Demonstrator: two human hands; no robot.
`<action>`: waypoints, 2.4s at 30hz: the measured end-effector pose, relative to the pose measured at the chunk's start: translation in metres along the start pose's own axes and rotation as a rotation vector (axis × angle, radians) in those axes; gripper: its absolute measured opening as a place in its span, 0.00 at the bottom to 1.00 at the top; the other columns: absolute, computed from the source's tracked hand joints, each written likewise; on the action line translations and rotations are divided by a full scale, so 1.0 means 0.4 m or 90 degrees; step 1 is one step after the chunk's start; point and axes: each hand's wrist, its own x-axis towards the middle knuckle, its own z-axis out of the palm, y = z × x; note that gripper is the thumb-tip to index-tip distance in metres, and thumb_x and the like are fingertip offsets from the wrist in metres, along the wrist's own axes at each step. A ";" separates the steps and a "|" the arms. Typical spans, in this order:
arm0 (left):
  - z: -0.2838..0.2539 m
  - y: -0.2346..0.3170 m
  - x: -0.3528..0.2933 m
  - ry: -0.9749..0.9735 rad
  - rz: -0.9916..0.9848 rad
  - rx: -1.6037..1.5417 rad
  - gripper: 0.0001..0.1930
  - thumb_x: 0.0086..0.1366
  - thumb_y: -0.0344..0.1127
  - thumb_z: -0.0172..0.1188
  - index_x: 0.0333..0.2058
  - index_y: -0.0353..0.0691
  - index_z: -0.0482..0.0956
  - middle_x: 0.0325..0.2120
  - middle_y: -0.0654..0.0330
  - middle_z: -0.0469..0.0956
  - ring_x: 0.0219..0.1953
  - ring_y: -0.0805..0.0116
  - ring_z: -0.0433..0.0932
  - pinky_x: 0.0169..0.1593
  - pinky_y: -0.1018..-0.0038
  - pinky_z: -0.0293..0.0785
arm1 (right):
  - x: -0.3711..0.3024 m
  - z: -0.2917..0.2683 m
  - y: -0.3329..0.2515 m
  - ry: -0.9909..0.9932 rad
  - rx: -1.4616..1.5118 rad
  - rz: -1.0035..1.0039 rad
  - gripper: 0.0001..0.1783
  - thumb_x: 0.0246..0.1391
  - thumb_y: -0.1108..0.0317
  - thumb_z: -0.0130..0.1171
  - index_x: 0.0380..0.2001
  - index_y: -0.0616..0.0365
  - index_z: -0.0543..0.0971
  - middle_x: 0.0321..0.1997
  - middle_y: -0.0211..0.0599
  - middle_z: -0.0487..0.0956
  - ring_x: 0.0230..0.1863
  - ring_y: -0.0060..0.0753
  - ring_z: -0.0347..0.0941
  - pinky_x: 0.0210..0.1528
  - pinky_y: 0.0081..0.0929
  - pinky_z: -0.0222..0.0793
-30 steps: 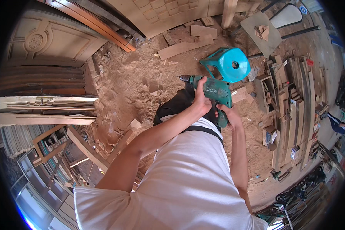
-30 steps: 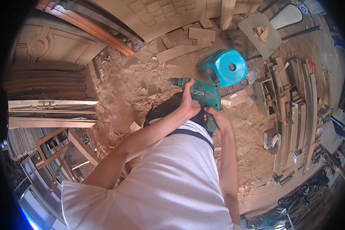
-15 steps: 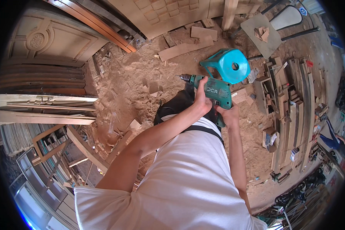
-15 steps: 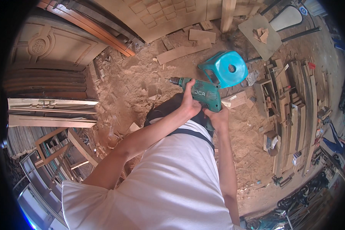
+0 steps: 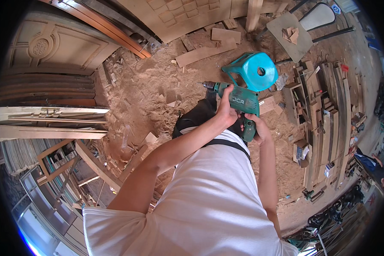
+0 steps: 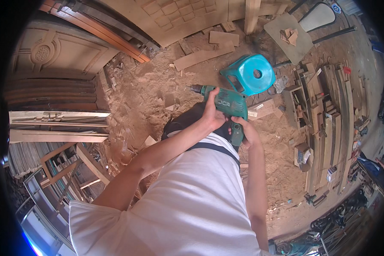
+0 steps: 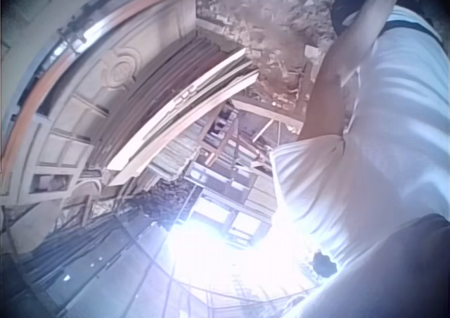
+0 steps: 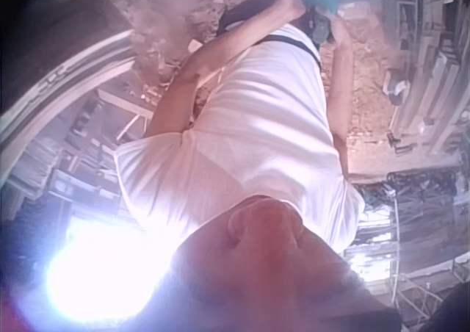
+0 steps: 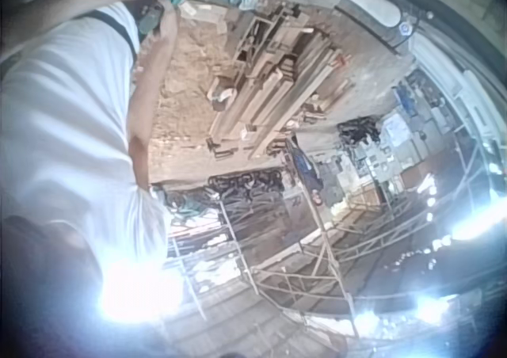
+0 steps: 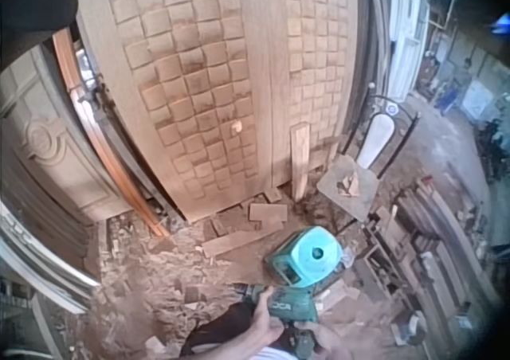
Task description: The person uses a power drill to make holes in several small wooden boards while seated on a stool in a woodworking shop.
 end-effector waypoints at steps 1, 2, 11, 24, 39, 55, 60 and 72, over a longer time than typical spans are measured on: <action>-0.004 0.000 0.004 -0.005 -0.004 0.016 0.29 0.60 0.68 0.53 0.47 0.50 0.76 0.44 0.63 0.78 0.48 0.62 0.73 0.50 0.64 0.63 | 0.004 -0.006 0.002 -0.027 0.009 0.003 0.17 0.52 0.61 0.65 0.41 0.61 0.78 0.29 0.35 0.78 0.27 0.28 0.75 0.31 0.25 0.73; -0.009 -0.001 0.008 -0.010 -0.007 0.031 0.30 0.60 0.68 0.53 0.47 0.50 0.76 0.43 0.63 0.78 0.47 0.63 0.73 0.48 0.64 0.63 | 0.009 -0.011 0.004 -0.053 0.018 0.005 0.17 0.53 0.60 0.64 0.41 0.60 0.77 0.28 0.34 0.77 0.26 0.28 0.74 0.31 0.25 0.73; -0.022 -0.003 0.025 -0.011 -0.039 0.044 0.30 0.59 0.70 0.52 0.45 0.52 0.77 0.42 0.62 0.79 0.44 0.62 0.75 0.43 0.66 0.64 | 0.029 -0.031 0.032 -0.155 0.047 -0.016 0.13 0.56 0.62 0.62 0.38 0.60 0.77 0.27 0.35 0.77 0.26 0.28 0.74 0.31 0.24 0.72; -0.006 -0.013 0.028 -0.008 -0.039 0.041 0.30 0.58 0.71 0.52 0.45 0.52 0.77 0.40 0.63 0.80 0.41 0.63 0.75 0.37 0.66 0.61 | 0.024 -0.040 0.022 -0.148 0.008 -0.030 0.14 0.57 0.60 0.61 0.37 0.60 0.77 0.26 0.33 0.77 0.27 0.26 0.74 0.31 0.23 0.72; -0.015 -0.010 0.028 -0.001 -0.036 0.037 0.30 0.59 0.70 0.52 0.45 0.51 0.78 0.39 0.63 0.80 0.41 0.63 0.75 0.36 0.66 0.62 | 0.028 -0.031 0.025 -0.137 0.018 -0.025 0.12 0.58 0.62 0.60 0.36 0.61 0.77 0.26 0.35 0.77 0.26 0.27 0.74 0.31 0.24 0.71; -0.013 0.003 0.022 -0.021 -0.046 0.058 0.32 0.59 0.72 0.49 0.49 0.54 0.76 0.39 0.63 0.78 0.39 0.65 0.74 0.32 0.71 0.59 | 0.011 0.003 0.021 -0.064 0.035 -0.041 0.13 0.56 0.67 0.59 0.40 0.64 0.77 0.33 0.38 0.78 0.25 0.28 0.74 0.28 0.25 0.72; -0.025 0.017 0.026 -0.063 -0.080 0.112 0.32 0.60 0.72 0.50 0.49 0.52 0.75 0.39 0.63 0.78 0.39 0.67 0.73 0.34 0.72 0.61 | -0.001 0.000 0.014 -0.077 0.035 -0.086 0.14 0.55 0.67 0.59 0.42 0.65 0.76 0.35 0.38 0.78 0.23 0.27 0.74 0.27 0.24 0.71; 0.121 0.129 -0.085 -0.193 -0.181 0.650 0.35 0.67 0.56 0.53 0.66 0.40 0.62 0.64 0.55 0.65 0.67 0.62 0.63 0.71 0.60 0.46 | 0.059 -0.171 0.085 0.336 0.077 -0.191 0.13 0.51 0.65 0.60 0.38 0.62 0.79 0.30 0.35 0.78 0.19 0.25 0.71 0.22 0.24 0.68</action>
